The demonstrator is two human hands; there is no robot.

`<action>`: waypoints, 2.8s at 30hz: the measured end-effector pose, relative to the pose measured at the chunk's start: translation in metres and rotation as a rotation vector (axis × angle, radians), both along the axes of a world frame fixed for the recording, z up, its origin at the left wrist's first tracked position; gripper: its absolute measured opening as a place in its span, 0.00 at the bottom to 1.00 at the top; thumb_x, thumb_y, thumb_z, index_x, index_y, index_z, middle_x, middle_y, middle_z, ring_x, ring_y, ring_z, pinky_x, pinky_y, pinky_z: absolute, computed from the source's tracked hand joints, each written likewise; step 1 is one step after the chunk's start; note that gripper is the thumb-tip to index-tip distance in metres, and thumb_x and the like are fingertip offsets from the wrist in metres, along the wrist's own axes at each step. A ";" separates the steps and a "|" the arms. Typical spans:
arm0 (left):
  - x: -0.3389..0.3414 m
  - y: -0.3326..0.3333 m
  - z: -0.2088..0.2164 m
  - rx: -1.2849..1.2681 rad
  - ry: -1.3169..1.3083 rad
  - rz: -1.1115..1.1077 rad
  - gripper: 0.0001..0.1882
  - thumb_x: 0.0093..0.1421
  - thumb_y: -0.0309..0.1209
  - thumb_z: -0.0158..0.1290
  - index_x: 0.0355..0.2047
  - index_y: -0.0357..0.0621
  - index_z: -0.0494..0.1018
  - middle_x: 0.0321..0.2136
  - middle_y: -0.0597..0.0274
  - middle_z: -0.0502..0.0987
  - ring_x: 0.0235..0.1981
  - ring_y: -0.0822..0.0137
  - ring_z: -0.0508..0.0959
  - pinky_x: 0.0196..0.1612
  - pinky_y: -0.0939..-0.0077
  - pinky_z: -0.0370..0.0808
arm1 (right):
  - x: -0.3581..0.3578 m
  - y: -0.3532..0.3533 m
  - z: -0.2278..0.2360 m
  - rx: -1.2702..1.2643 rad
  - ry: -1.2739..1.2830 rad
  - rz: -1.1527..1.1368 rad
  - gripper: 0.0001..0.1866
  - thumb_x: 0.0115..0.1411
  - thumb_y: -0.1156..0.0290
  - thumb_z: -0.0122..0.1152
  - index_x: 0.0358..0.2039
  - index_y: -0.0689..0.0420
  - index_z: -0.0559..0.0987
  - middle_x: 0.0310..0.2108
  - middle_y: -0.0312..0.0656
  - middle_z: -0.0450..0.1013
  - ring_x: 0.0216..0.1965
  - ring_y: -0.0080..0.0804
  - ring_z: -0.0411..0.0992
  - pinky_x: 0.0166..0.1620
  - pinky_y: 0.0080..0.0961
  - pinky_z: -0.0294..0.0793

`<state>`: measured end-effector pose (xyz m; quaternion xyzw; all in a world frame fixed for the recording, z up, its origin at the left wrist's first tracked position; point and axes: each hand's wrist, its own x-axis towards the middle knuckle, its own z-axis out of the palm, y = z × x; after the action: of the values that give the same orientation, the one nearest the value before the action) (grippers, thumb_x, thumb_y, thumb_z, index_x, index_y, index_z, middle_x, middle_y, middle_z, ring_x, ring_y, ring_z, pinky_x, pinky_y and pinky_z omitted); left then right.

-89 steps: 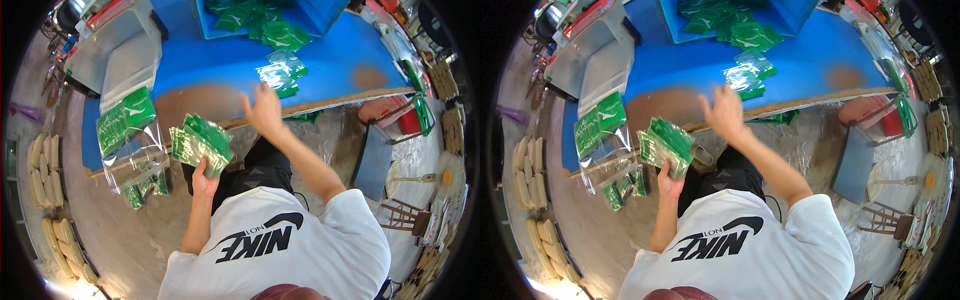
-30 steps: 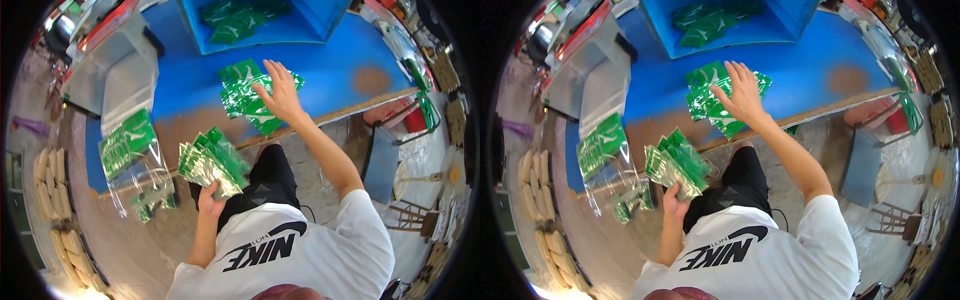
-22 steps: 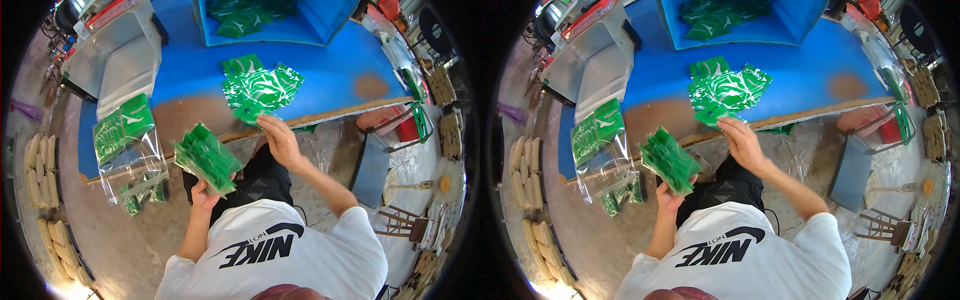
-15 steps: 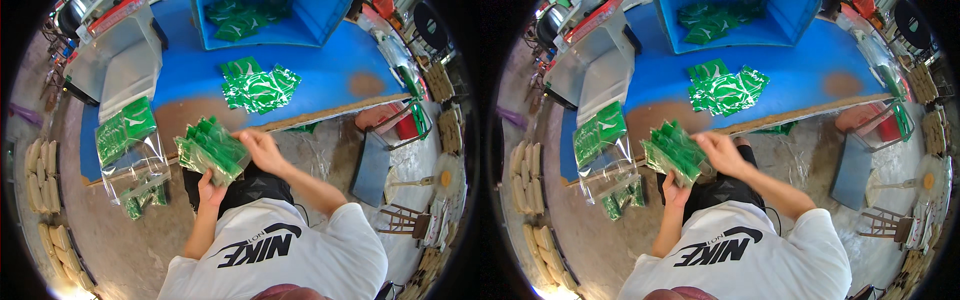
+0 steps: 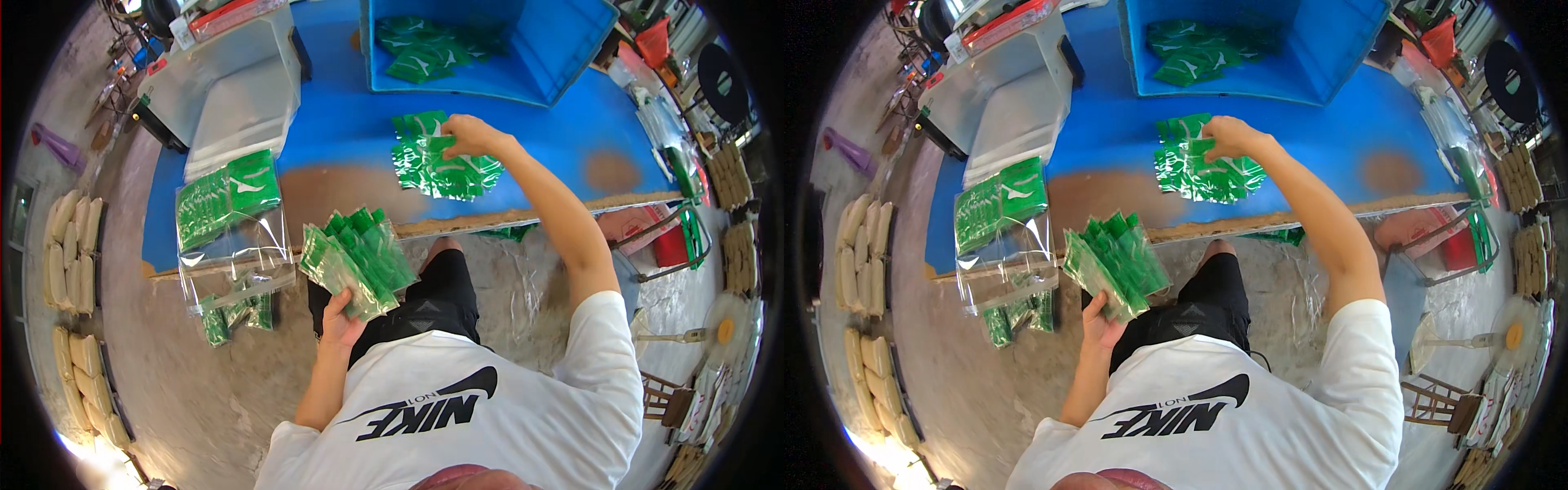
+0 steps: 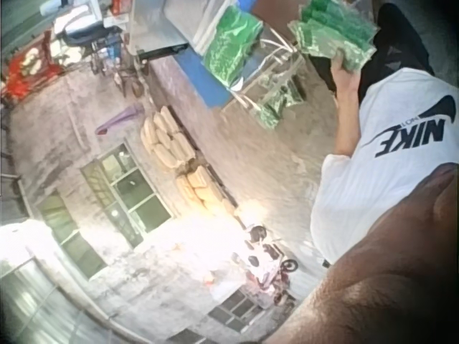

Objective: Packing small green packets into larger clear plastic bags.

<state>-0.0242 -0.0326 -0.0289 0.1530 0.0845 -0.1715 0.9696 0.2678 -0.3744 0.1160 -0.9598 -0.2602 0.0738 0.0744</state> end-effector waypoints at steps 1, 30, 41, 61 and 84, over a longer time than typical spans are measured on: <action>0.000 -0.002 0.007 -0.002 0.006 0.005 0.29 0.60 0.30 0.59 0.60 0.40 0.65 0.55 0.57 0.73 0.57 0.57 0.73 0.63 0.55 0.67 | 0.000 -0.002 0.000 0.046 -0.048 0.020 0.26 0.47 0.56 0.75 0.41 0.60 0.79 0.38 0.53 0.77 0.42 0.48 0.77 0.45 0.44 0.74; -0.020 0.045 -0.005 0.345 -0.050 0.084 0.37 0.47 0.22 0.65 0.60 0.44 0.67 0.53 0.58 0.75 0.56 0.56 0.74 0.60 0.53 0.70 | -0.160 0.074 -0.058 0.379 -0.392 0.350 0.31 0.56 0.55 0.68 0.55 0.58 0.73 0.58 0.53 0.70 0.59 0.51 0.67 0.60 0.45 0.65; 0.008 0.013 0.007 0.225 -0.030 0.042 0.40 0.46 0.25 0.68 0.60 0.42 0.65 0.54 0.57 0.74 0.56 0.54 0.73 0.62 0.53 0.69 | -0.123 0.128 -0.034 0.824 0.127 -0.168 0.27 0.61 0.49 0.61 0.43 0.64 0.78 0.30 0.52 0.78 0.32 0.38 0.77 0.38 0.37 0.76; 0.001 0.014 -0.021 0.124 -0.028 -0.040 0.37 0.47 0.26 0.69 0.58 0.44 0.68 0.54 0.58 0.74 0.56 0.54 0.73 0.60 0.50 0.70 | -0.138 0.077 -0.043 0.540 -0.429 -0.561 0.37 0.58 0.40 0.60 0.51 0.65 0.75 0.40 0.56 0.76 0.41 0.54 0.75 0.44 0.41 0.75; -0.019 0.019 -0.002 0.061 0.132 -0.033 0.40 0.46 0.27 0.69 0.60 0.43 0.65 0.56 0.57 0.73 0.57 0.54 0.73 0.60 0.48 0.71 | 0.210 0.003 -0.068 0.489 -0.592 -0.519 0.31 0.58 0.53 0.64 0.56 0.60 0.71 0.52 0.53 0.73 0.57 0.50 0.69 0.56 0.41 0.71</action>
<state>-0.0434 -0.0139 -0.0304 0.1720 0.1509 -0.1943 0.9539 0.4773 -0.3714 0.0478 -0.9274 -0.0312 -0.2879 0.2370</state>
